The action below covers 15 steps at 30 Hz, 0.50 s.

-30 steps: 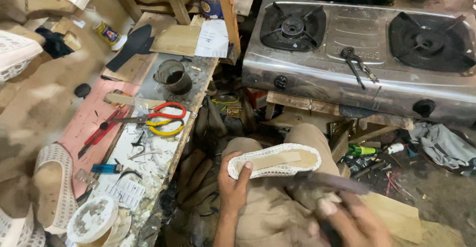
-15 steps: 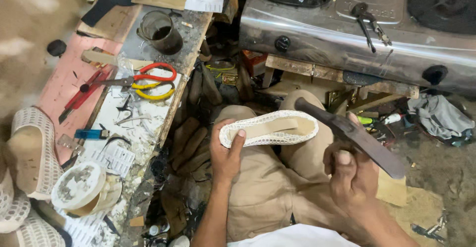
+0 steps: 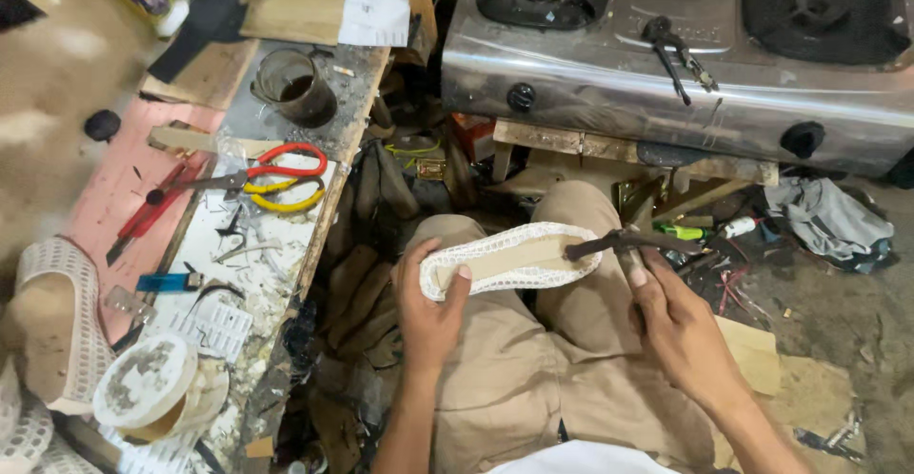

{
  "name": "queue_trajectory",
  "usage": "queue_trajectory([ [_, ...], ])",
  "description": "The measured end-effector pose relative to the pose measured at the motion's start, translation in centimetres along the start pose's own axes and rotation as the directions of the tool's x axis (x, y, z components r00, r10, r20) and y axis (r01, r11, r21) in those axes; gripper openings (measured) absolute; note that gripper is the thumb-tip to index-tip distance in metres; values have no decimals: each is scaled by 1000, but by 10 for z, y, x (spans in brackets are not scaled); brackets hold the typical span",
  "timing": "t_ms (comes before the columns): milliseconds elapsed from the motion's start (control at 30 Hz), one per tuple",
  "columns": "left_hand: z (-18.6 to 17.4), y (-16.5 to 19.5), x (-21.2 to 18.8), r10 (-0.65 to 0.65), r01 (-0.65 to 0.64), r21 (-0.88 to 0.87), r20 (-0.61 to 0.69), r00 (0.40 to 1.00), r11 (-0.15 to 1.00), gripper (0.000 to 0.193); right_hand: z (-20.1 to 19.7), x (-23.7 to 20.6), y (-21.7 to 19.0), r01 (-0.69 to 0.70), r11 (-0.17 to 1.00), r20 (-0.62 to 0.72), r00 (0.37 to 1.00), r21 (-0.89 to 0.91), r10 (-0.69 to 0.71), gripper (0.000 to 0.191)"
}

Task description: The person holds a crocheted shoe upper and trims its edge with a knife, then dips a finger into a cup of glue and spreads the glue along the inner edge of the upper, working around the shoe and setting it on the workbench.

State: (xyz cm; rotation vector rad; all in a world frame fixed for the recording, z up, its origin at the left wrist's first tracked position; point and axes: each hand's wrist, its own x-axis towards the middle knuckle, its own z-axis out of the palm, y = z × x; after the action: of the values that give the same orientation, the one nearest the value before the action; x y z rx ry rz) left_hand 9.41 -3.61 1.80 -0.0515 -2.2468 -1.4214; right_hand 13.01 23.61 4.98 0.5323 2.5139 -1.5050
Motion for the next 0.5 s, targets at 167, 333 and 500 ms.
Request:
queue_trajectory([
  [167,24,51,5,261,-436,404,419,870,804,76,-12,-2,1,-33,980,-61,997,194,46,54],
  [333,44,47,32,197,-522,697,495,846,491,84,-14,1,10,58,979,-27,998,194,-53,60],
  [500,4,50,50,23,-176,412,349,937,894,90,-42,30,24,-15,989,-35,999,145,20,66],
])
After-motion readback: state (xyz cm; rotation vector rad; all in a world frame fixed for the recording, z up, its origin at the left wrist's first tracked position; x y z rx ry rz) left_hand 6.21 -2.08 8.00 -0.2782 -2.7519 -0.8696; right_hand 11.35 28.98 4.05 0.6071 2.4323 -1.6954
